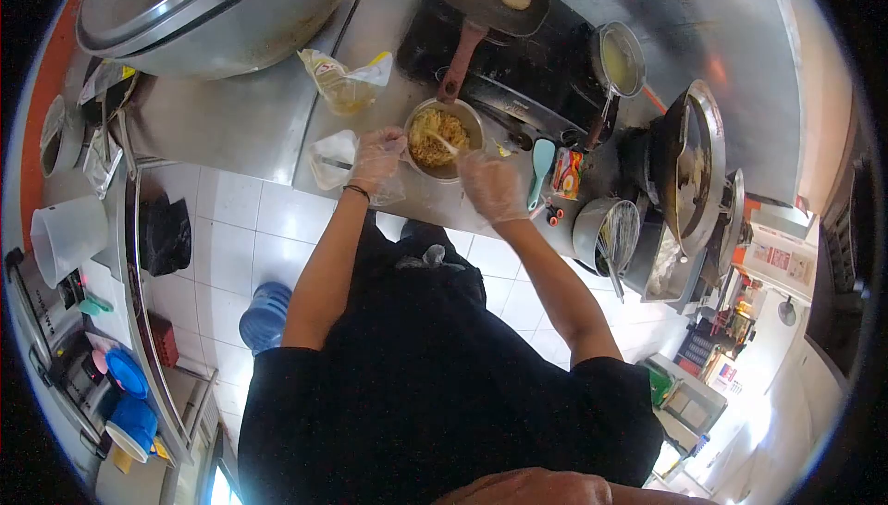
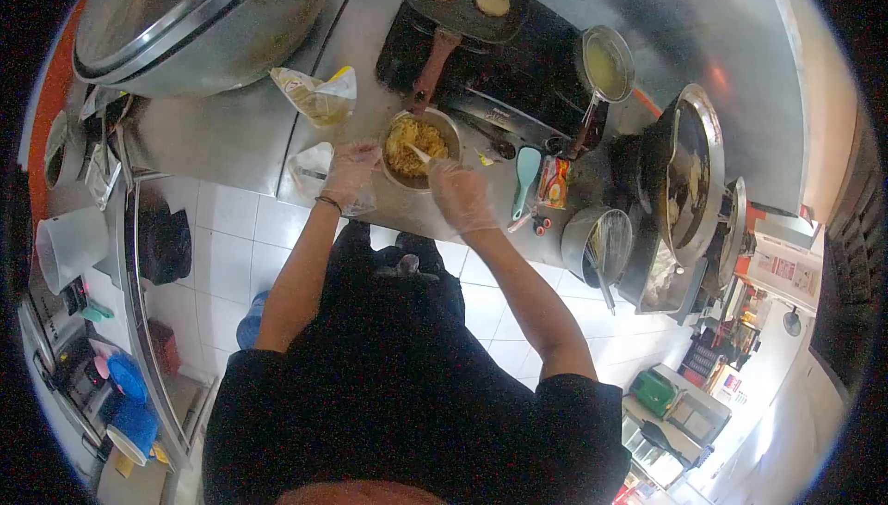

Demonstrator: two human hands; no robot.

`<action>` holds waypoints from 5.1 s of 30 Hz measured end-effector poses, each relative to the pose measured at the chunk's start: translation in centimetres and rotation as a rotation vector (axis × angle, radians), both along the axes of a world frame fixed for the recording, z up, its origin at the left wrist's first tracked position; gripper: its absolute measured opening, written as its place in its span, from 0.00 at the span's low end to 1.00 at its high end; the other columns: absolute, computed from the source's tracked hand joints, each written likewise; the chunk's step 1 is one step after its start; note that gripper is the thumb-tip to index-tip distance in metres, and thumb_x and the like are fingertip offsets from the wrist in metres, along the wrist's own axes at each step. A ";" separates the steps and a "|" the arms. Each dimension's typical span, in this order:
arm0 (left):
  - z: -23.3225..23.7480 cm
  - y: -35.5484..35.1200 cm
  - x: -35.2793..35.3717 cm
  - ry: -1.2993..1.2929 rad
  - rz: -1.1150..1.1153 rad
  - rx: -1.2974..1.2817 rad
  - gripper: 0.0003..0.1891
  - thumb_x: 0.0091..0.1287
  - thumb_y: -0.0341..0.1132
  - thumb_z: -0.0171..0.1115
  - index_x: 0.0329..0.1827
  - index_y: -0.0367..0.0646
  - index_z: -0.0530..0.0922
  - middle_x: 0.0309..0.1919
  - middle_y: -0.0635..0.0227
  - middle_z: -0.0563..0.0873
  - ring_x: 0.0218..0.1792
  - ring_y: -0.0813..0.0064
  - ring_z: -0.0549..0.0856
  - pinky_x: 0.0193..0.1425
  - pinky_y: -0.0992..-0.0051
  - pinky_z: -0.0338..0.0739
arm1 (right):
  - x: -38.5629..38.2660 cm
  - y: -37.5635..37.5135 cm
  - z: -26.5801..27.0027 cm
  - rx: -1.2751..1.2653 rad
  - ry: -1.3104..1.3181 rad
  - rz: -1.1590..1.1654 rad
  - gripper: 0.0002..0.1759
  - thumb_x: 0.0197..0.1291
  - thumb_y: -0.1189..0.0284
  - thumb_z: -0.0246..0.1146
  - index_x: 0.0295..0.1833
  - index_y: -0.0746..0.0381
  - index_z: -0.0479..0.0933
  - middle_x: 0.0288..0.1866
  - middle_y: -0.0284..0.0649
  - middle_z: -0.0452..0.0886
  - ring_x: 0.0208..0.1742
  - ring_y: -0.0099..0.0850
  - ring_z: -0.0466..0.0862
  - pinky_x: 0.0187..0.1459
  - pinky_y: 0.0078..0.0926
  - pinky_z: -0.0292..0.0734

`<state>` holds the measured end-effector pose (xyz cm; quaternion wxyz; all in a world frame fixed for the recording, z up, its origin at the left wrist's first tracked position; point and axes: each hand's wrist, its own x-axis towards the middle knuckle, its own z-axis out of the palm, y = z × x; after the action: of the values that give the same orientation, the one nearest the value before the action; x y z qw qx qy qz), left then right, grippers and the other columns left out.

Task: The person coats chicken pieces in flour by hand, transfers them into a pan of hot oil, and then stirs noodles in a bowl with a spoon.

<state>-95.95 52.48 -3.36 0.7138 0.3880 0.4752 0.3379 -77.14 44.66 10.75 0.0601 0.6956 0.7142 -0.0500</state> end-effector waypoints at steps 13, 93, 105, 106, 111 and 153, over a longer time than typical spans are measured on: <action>-0.6 -0.7 -0.8 0.047 -0.047 -0.056 0.10 0.70 0.31 0.69 0.48 0.33 0.84 0.36 0.64 0.89 0.36 0.76 0.88 0.43 0.74 0.87 | 11.7 -4.3 -9.6 -0.039 0.648 -0.036 0.10 0.67 0.70 0.62 0.46 0.62 0.86 0.39 0.48 0.87 0.41 0.44 0.88 0.44 0.36 0.83; -0.3 -2.0 -0.7 0.010 -0.011 -0.050 0.09 0.72 0.33 0.65 0.47 0.36 0.85 0.32 0.71 0.87 0.31 0.82 0.85 0.36 0.79 0.79 | 5.1 6.3 -2.2 0.003 0.091 0.630 0.06 0.65 0.69 0.62 0.37 0.59 0.82 0.32 0.44 0.86 0.37 0.42 0.90 0.37 0.40 0.89; -0.2 -2.2 -0.4 0.100 -0.046 -0.002 0.08 0.72 0.34 0.67 0.46 0.38 0.85 0.31 0.71 0.87 0.31 0.82 0.85 0.35 0.79 0.78 | 14.3 6.8 -11.8 -0.174 0.137 0.518 0.11 0.68 0.67 0.57 0.42 0.60 0.82 0.36 0.48 0.85 0.45 0.44 0.87 0.47 0.48 0.82; -0.2 -2.1 -0.3 0.072 -0.054 -0.016 0.08 0.72 0.34 0.67 0.46 0.38 0.84 0.32 0.71 0.88 0.31 0.81 0.85 0.36 0.79 0.79 | 14.0 5.5 -12.2 -0.114 0.362 0.410 0.10 0.68 0.67 0.57 0.43 0.60 0.82 0.36 0.50 0.85 0.47 0.44 0.87 0.49 0.49 0.81; -1.2 -2.8 -0.5 -0.114 0.104 -0.241 0.09 0.72 0.34 0.68 0.49 0.39 0.83 0.37 0.69 0.88 0.33 0.78 0.85 0.39 0.78 0.82 | 7.2 2.0 -3.0 -0.044 0.174 0.316 0.07 0.70 0.70 0.55 0.45 0.56 0.79 0.32 0.48 0.86 0.33 0.42 0.89 0.35 0.43 0.85; 0.3 -0.6 0.0 0.349 -0.074 0.178 0.12 0.72 0.37 0.61 0.44 0.35 0.82 0.31 0.64 0.86 0.31 0.74 0.84 0.41 0.72 0.80 | 2.3 6.3 4.7 -0.249 -0.202 0.105 0.12 0.65 0.69 0.59 0.39 0.63 0.86 0.35 0.50 0.89 0.37 0.45 0.91 0.36 0.44 0.87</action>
<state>-95.91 51.83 -3.05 0.5952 0.5195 0.5454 0.2799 -74.81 50.96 15.41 0.2201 0.6460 0.7281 -0.0647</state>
